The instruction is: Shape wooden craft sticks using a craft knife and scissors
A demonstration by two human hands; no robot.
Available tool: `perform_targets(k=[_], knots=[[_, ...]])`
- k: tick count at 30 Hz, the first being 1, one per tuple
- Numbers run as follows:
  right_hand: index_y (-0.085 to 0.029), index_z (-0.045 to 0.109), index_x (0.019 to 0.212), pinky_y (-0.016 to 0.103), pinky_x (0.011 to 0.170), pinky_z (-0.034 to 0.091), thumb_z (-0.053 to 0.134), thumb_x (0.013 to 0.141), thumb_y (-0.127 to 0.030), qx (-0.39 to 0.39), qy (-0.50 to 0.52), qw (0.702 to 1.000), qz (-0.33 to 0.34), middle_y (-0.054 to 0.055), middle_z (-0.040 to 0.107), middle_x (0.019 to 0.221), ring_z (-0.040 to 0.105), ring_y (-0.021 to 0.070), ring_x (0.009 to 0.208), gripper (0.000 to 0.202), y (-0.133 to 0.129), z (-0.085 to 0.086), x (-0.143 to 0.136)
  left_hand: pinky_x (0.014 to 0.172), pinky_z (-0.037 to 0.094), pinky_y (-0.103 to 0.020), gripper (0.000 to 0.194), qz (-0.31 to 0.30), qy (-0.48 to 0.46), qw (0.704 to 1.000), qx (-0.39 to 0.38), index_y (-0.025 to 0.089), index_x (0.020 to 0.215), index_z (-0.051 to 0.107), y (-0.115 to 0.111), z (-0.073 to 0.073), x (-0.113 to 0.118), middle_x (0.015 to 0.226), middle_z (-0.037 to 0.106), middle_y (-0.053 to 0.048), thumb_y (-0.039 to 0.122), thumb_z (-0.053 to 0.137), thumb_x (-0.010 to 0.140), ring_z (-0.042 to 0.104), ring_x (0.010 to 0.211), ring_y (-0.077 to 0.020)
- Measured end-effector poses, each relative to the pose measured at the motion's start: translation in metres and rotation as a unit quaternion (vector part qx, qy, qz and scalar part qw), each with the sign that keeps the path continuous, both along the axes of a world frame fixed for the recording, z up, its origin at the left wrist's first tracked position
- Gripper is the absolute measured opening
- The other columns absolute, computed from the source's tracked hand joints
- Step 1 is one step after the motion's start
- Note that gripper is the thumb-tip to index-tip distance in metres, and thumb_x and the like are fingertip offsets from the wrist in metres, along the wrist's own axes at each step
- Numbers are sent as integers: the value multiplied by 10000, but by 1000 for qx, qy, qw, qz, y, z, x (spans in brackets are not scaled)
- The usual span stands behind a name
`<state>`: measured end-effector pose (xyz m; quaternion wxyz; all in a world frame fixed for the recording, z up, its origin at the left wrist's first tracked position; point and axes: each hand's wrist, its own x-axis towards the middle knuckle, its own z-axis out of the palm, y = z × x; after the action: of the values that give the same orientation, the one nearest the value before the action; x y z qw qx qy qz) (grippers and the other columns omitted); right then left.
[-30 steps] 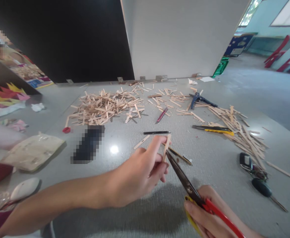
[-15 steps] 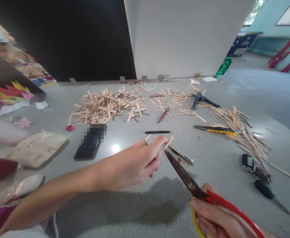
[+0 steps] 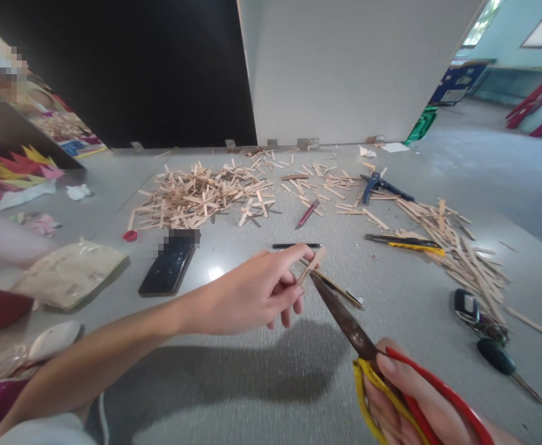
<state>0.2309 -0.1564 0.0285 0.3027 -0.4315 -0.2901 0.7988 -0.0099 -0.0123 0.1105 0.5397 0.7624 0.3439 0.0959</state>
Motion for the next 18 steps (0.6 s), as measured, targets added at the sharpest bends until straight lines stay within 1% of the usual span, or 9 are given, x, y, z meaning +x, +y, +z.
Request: perform_targets(k=[2, 4, 6, 8, 10, 13, 15, 18], knots=[[-235, 511, 699, 166, 415, 347, 632, 903, -865, 20, 7, 1000, -4, -98, 443, 462, 410, 61, 383, 673, -2, -3, 2, 493, 561, -200, 221, 9, -19, 999, -25, 216, 1297, 475, -2, -4, 2, 827, 721, -23, 250, 463, 1079, 744, 646, -178], [-224, 549, 773, 182, 507, 437, 625, 918, -857, 19, 12, 1000, -2, -85, 507, 528, 459, 65, 440, 654, -4, -6, 5, 490, 561, -192, 206, 14, -32, 999, -36, 220, 1288, 462, -4, -7, 3, 850, 720, -30, 253, 462, 1085, 749, 662, -178], [-221, 540, 797, 198, 542, 464, 629, 915, -858, 9, 8, 1000, 2, -83, 537, 582, 449, 56, 451, 654, -6, -5, 7, 489, 562, -187, 189, 13, -37, 998, -43, 223, 1274, 455, -5, -11, 3, 864, 723, -35, 250, 467, 1087, 753, 673, -178], [-224, 517, 783, 197, 522, 438, 616, 921, -861, 9, -12, 1000, 9, -90, 524, 583, 438, 53, 443, 659, -6, -1, 8, 489, 568, -185, 172, 10, -39, 998, -46, 231, 1253, 447, -6, -14, 4, 866, 718, -31, 248, 479, 1085, 756, 678, -179], [-226, 512, 764, 195, 500, 397, 614, 909, -875, 10, -40, 999, 15, -97, 502, 559, 460, 60, 444, 673, -4, 5, 7, 486, 572, -179, 158, 11, -45, 998, -51, 241, 1230, 438, -8, -17, 5, 864, 707, -21, 244, 490, 1081, 756, 678, -175], [-227, 514, 760, 199, 483, 339, 609, 906, -883, 15, -79, 997, 16, -99, 486, 543, 495, 70, 464, 679, -3, 13, 7, 477, 565, -168, 120, 30, -68, 995, -63, 251, 1176, 415, -11, -19, 10, 849, 685, -5, 233, 486, 1081, 754, 660, -167], [-231, 502, 775, 202, 476, 316, 574, 926, -885, 33, -105, 994, 19, -95, 491, 562, 494, 68, 472, 676, -5, 14, 8, 480, 569, -174, 109, 45, -87, 993, -70, 256, 1133, 392, -13, -20, 13, 840, 676, 4, 227, 483, 1081, 758, 657, -169], [-240, 486, 806, 207, 453, 302, 542, 939, -890, 45, -146, 988, 24, -83, 507, 603, 504, 75, 487, 665, -6, 14, 9, 491, 576, -185, 141, 57, -106, 989, -82, 265, 1100, 359, -15, -21, 16, 832, 672, 15, 209, 486, 1074, 764, 667, -174]])
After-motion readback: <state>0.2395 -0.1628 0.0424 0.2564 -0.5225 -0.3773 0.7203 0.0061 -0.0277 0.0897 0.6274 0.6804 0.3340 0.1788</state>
